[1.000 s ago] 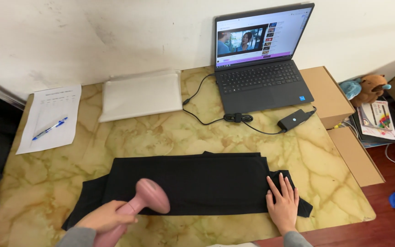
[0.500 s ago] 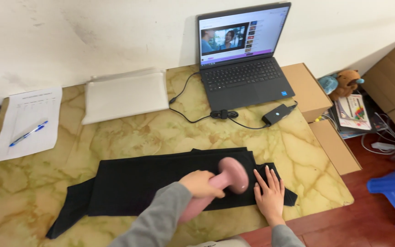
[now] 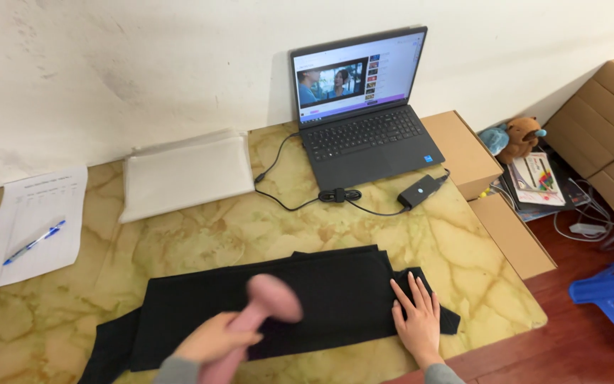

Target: The person uses a handheld garment steamer to remove wrinkles from a black t-shirt laid out on a table. They systematically steam the back and front of the shirt, folding it in half to treat the sleeves and body before placing it on a cardboard box.

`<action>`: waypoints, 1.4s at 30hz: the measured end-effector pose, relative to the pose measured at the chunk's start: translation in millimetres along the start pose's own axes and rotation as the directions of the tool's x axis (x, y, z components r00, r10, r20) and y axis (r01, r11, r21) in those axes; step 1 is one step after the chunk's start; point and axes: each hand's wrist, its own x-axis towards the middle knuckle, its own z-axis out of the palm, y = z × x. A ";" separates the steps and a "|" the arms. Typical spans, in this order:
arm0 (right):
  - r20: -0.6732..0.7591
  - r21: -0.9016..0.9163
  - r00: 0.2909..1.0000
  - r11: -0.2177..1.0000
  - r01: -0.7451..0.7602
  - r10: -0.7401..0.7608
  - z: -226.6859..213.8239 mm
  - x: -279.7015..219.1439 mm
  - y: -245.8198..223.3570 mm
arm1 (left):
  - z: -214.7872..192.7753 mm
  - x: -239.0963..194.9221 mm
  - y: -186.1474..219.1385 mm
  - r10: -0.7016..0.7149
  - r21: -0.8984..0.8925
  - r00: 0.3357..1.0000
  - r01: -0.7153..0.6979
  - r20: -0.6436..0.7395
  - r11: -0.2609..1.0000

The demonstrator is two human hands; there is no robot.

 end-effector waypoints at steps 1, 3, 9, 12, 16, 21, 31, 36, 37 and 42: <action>-0.003 0.005 1.000 1.000 0.004 -0.004 -0.5 0.9 -0.5 | -1.7 7.5 -32.2 -0.002 -0.002 1.000 0.002 -0.007 1.000; 0.009 0.012 1.000 1.000 -0.010 0.009 -1.7 0.4 -1.5 | -3.7 21.4 -98.3 -0.113 -0.211 0.989 0.092 -0.091 0.973; -0.024 -0.032 1.000 0.999 -0.001 0.000 8.8 -2.6 4.6 | -15.7 23.4 -182.0 -0.339 -0.372 0.928 0.263 -0.156 0.890; 0.001 -0.028 1.000 1.000 -0.006 0.006 9.3 -2.0 5.6 | -16.3 33.3 -173.9 -0.258 -0.298 0.960 0.217 -0.107 0.930; 0.011 -0.034 1.000 0.999 -0.016 0.017 7.2 -1.7 4.1 | -5.3 23.7 -83.1 -0.088 -0.109 0.994 0.081 -0.069 0.991; -0.009 0.004 1.000 1.000 0.002 -0.002 3.5 0.0 1.7 | 27.5 20.1 57.0 0.161 0.148 0.981 -0.176 0.108 0.973; 0.014 0.004 1.000 1.000 0.006 -0.006 8.6 -0.1 5.5 | 71.3 15.9 148.4 0.276 0.255 0.939 -0.323 0.204 0.912; 0.000 0.015 1.000 1.000 -0.004 0.004 8.6 -0.8 4.0 | 48.6 27.8 78.2 0.162 0.198 0.981 -0.180 0.104 0.963; -0.001 0.022 1.000 1.000 0.001 -0.001 8.1 -0.6 3.9 | 42.4 25.6 55.5 0.158 0.197 0.983 -0.174 0.098 0.965; 0.025 0.018 1.000 1.000 -0.015 0.014 3.5 0.0 1.7 | 16.4 48.7 -91.3 -0.067 -0.214 0.998 0.063 -0.014 0.975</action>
